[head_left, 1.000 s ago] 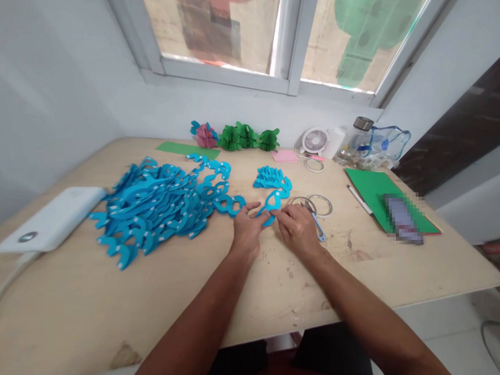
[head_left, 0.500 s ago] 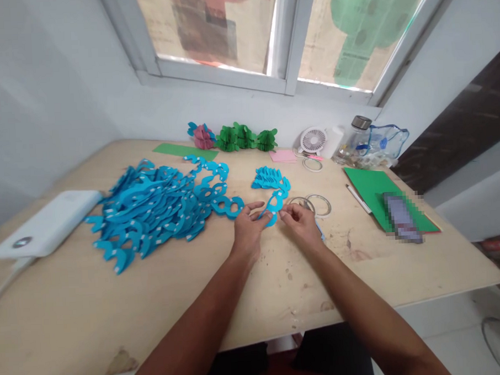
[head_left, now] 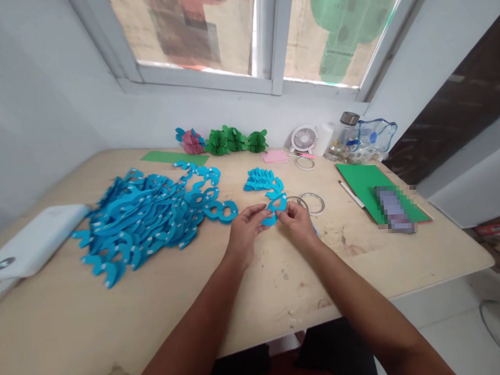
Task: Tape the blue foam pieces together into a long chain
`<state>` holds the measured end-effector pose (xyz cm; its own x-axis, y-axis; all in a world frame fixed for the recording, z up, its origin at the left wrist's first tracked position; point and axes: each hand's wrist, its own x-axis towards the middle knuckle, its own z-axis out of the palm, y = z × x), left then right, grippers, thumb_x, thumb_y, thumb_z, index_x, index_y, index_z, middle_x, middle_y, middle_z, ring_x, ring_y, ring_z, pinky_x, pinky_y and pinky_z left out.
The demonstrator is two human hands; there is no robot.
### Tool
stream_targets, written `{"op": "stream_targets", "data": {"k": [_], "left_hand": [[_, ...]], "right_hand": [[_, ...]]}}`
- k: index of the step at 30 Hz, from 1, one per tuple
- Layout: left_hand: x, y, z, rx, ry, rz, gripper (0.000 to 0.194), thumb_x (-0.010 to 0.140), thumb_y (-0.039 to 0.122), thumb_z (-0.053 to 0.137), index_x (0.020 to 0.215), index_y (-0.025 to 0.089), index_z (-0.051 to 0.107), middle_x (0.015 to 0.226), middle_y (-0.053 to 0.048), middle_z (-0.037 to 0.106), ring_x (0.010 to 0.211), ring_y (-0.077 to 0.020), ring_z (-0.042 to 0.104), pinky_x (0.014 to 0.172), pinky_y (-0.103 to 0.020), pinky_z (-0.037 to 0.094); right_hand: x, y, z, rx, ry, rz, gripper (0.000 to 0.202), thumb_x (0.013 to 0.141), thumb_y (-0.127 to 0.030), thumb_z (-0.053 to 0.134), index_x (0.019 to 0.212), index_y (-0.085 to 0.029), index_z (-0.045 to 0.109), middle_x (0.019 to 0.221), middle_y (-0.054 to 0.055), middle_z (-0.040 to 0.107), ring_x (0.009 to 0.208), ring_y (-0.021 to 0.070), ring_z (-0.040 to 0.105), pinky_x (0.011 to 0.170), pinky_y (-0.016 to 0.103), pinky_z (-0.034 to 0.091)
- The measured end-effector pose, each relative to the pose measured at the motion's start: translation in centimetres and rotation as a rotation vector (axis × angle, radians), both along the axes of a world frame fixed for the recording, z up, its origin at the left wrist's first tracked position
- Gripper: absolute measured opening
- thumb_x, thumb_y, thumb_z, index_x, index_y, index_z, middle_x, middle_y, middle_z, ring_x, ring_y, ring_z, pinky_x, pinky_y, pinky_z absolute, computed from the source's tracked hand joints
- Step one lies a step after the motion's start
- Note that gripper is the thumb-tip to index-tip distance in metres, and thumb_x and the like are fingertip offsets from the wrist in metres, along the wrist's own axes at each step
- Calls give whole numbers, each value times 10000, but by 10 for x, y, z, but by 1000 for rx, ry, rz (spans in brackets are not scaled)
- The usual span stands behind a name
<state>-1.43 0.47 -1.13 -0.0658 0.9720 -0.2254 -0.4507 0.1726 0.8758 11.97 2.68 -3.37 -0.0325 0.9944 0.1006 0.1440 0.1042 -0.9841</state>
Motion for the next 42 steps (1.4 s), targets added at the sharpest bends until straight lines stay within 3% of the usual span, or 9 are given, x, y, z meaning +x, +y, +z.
{"op": "stream_targets", "data": {"k": [4, 9, 13, 17, 23, 30, 36, 42], "left_hand": [[-6, 2, 4, -69, -113, -62, 341, 638, 417, 663, 818, 128, 669, 827, -105, 679, 753, -188, 630, 669, -306, 494], [-3, -1, -3, -24, 62, -157, 328, 542, 298, 754, 818, 137, 683, 830, -76, 680, 720, -162, 608, 629, -275, 501], [-1, 0, -9, 0, 162, -153, 270, 529, 303, 748, 726, 133, 672, 724, -54, 665, 644, -138, 580, 584, -258, 492], [-2, 1, -10, 18, 168, -151, 292, 513, 337, 749, 691, 127, 650, 674, -49, 649, 615, -135, 577, 572, -253, 475], [-1, 1, -9, 32, 210, -98, 259, 537, 334, 728, 672, 135, 634, 629, -23, 621, 589, -125, 562, 547, -237, 460], [1, -2, -6, 68, 244, -195, 224, 569, 313, 710, 699, 139, 656, 622, -37, 641, 559, -138, 574, 509, -239, 447], [1, -4, -2, 117, 351, -219, 202, 593, 337, 682, 546, 153, 614, 514, -26, 609, 466, -117, 522, 471, -227, 406], [1, -4, -6, 178, 399, -280, 194, 623, 343, 659, 558, 162, 629, 527, -36, 623, 461, -128, 530, 450, -229, 410]], "right_hand": [[5, 1, 0, -66, 76, 44, 215, 677, -374, 594, 648, -187, 490, 539, -61, 417, 478, 81, 353, 465, 213, 279], [6, 1, 0, -72, 52, 65, 215, 650, -348, 614, 605, -186, 480, 510, -71, 400, 466, 74, 347, 458, 207, 272], [5, -1, 2, -82, 43, 100, 183, 630, -310, 626, 609, -181, 498, 520, -68, 425, 474, 73, 353, 457, 200, 272], [4, -4, 7, -96, 79, 139, 255, 703, -403, 583, 603, -177, 524, 534, -38, 479, 484, 87, 392, 466, 209, 297], [7, -4, 12, -41, 123, 65, 396, 784, -532, 475, 608, -181, 528, 553, -15, 501, 512, 109, 438, 501, 233, 338], [7, -3, 13, 50, 33, 54, 306, 696, -441, 595, 562, -187, 490, 519, -53, 392, 481, 86, 337, 476, 225, 272], [7, -4, 17, 53, 62, 55, 291, 707, -464, 571, 626, -185, 546, 535, -40, 438, 504, 99, 384, 498, 232, 303], [14, 0, 15, 79, 42, -12, 312, 696, -461, 575, 594, -166, 555, 518, -33, 426, 501, 98, 369, 489, 232, 293]]}}
